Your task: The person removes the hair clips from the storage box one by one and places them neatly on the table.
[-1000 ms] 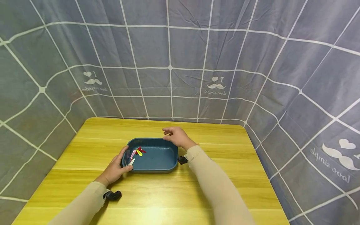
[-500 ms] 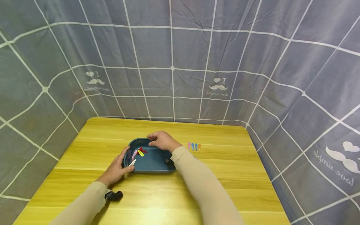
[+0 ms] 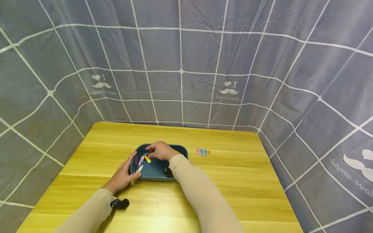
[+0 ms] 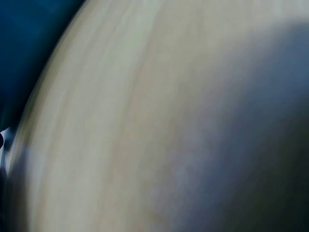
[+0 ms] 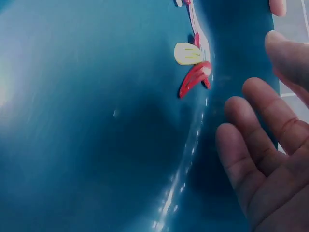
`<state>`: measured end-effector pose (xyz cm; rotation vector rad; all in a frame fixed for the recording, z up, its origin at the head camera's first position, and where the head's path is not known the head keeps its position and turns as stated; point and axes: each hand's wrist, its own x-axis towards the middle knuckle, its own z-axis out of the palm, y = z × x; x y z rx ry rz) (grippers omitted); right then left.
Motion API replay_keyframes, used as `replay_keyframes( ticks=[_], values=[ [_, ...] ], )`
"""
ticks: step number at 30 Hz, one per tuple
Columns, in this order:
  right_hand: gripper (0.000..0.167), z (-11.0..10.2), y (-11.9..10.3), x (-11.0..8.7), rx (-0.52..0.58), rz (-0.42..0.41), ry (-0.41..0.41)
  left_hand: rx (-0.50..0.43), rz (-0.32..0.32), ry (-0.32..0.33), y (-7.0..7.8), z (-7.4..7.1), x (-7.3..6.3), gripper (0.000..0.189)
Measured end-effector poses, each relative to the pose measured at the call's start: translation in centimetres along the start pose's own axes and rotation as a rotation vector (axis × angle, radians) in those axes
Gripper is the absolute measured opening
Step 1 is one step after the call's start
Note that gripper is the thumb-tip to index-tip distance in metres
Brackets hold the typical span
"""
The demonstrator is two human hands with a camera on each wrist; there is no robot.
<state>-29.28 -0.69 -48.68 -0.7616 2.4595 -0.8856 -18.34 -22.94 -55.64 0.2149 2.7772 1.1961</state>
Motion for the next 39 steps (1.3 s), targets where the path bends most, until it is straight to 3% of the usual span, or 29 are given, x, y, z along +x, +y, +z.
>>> replay_keyframes(
  ticks=[25,39],
  values=[
    [0.04,4.5,-0.4,2.7,-0.34,-0.09,-0.075,-0.023,-0.006,0.009,-0.1,0.0,-0.2,0.095],
    [0.014,4.6,-1.1,2.4,-0.391,-0.097,-0.056,0.008,0.002,0.008,-0.2,0.1,-0.2,0.096]
  ],
)
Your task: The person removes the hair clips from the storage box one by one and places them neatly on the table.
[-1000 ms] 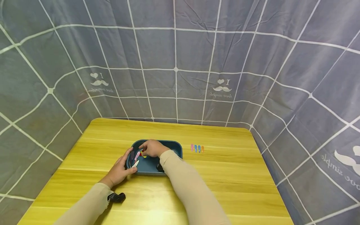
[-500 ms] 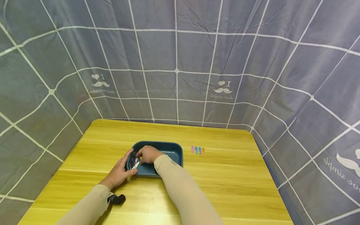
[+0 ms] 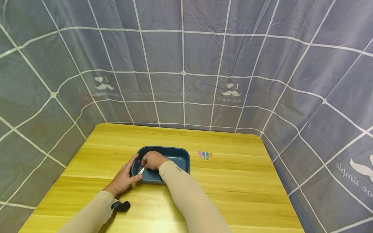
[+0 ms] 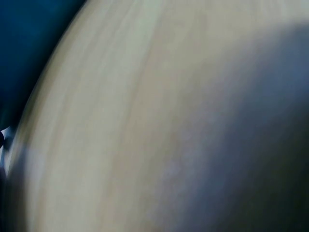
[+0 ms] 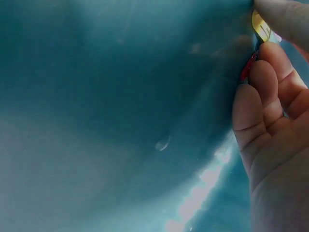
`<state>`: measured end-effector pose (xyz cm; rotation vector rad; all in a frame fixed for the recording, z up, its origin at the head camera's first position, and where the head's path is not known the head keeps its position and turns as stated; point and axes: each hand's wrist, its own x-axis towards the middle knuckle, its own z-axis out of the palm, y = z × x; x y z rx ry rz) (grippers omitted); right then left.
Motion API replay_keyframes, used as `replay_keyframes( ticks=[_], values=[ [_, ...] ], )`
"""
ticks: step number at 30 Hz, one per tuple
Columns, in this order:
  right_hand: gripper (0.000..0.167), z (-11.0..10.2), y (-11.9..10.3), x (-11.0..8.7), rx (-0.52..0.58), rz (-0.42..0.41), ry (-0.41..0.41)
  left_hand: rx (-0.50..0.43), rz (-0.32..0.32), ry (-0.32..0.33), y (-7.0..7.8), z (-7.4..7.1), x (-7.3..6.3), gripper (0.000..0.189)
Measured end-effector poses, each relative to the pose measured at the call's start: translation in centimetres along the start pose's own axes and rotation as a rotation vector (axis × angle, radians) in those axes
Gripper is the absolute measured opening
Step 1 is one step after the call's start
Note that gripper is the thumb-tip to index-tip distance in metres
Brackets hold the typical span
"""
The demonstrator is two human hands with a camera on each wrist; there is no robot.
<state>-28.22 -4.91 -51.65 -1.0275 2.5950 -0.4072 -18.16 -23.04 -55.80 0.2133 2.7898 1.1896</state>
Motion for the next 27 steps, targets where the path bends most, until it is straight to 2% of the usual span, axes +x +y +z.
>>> replay_keyframes(
  ticks=[4,10,27],
  values=[
    [0.017,0.0,0.13,-0.09,0.009,0.007,0.016,0.006,-0.004,0.002,-0.06,0.03,-0.02,0.095],
    [0.029,-0.07,0.38,0.08,-0.035,0.014,0.039,0.002,-0.004,0.004,0.09,-0.03,0.0,0.096],
    [0.024,0.07,0.39,0.17,-0.031,0.036,0.035,0.009,-0.002,0.006,-0.15,0.02,0.08,0.096]
  ],
)
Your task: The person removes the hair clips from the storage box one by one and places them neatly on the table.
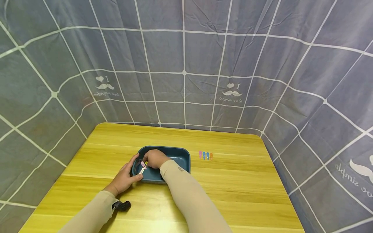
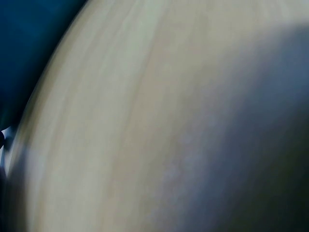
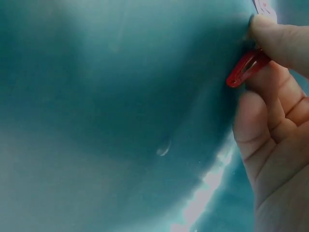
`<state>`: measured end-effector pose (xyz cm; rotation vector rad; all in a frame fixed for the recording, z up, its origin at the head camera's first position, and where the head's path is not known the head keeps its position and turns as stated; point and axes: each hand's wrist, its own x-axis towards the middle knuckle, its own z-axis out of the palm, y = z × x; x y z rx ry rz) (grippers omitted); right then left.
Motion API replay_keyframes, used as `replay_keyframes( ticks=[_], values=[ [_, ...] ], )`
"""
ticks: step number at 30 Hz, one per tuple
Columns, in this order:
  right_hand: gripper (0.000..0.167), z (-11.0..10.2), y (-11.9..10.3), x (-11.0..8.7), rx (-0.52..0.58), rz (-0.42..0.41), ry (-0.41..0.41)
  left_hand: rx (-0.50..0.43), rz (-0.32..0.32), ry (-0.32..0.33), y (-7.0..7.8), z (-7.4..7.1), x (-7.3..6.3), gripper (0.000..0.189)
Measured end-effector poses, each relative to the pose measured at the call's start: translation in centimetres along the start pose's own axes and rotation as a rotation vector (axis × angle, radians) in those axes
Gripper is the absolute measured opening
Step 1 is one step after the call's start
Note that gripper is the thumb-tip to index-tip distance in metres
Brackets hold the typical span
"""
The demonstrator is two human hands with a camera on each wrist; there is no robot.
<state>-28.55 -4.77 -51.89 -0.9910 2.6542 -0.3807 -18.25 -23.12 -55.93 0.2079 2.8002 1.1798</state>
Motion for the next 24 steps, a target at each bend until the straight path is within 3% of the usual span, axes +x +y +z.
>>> replay_keyframes(
  ticks=[12,24],
  values=[
    [0.019,0.01,0.17,-0.25,0.044,0.046,0.047,-0.002,-0.012,-0.004,0.07,-0.03,-0.05,0.097],
    [0.007,-0.41,0.48,-0.33,0.1,0.068,0.044,-0.002,-0.014,-0.011,0.15,-0.11,-0.08,0.097]
  ],
)
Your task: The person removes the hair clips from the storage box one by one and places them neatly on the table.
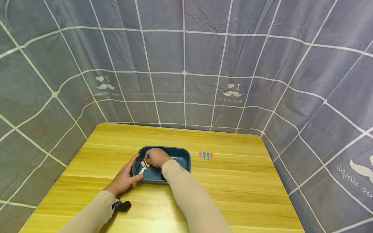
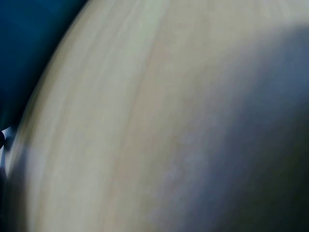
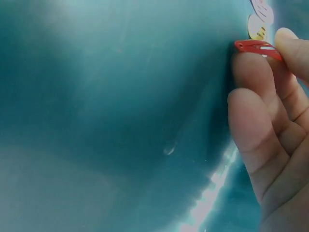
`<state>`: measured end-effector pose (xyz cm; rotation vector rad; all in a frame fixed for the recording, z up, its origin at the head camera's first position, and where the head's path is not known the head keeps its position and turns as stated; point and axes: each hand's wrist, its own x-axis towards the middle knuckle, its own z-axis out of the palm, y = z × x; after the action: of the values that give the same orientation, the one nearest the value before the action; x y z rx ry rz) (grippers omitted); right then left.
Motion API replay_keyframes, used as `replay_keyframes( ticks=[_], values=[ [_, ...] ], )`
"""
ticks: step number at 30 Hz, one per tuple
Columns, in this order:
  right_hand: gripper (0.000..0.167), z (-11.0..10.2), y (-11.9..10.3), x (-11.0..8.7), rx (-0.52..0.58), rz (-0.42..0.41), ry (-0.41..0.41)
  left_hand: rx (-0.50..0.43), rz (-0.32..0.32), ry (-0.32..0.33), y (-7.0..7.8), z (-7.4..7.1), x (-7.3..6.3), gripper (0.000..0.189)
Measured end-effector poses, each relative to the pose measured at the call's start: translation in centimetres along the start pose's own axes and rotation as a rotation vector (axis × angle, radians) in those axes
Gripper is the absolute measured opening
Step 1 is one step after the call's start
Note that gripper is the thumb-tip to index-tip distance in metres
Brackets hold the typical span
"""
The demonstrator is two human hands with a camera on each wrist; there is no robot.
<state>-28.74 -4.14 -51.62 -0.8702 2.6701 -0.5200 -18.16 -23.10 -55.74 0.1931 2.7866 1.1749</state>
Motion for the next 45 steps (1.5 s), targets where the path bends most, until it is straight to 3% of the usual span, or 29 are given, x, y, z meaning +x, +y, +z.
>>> replay_keyframes(
  ticks=[13,19,36,41,45],
  values=[
    [0.009,-0.2,1.0,-0.3,0.058,0.009,-0.011,0.007,0.014,0.001,0.5,0.3,0.1,0.097],
    [0.011,-0.7,1.0,-0.7,0.093,0.007,0.026,-0.003,0.014,-0.002,0.6,0.4,0.2,0.096],
    [0.01,-3.1,1.7,-2.6,0.289,0.028,0.04,0.003,-0.001,0.0,0.3,0.5,0.1,0.097],
    [0.026,-4.0,2.1,-3.2,0.374,0.039,0.043,0.009,-0.009,0.0,0.0,0.4,0.1,0.097],
    [0.035,-5.0,2.5,-3.8,0.352,0.023,0.065,0.009,-0.002,0.009,0.0,0.2,0.1,0.096]
  ],
)
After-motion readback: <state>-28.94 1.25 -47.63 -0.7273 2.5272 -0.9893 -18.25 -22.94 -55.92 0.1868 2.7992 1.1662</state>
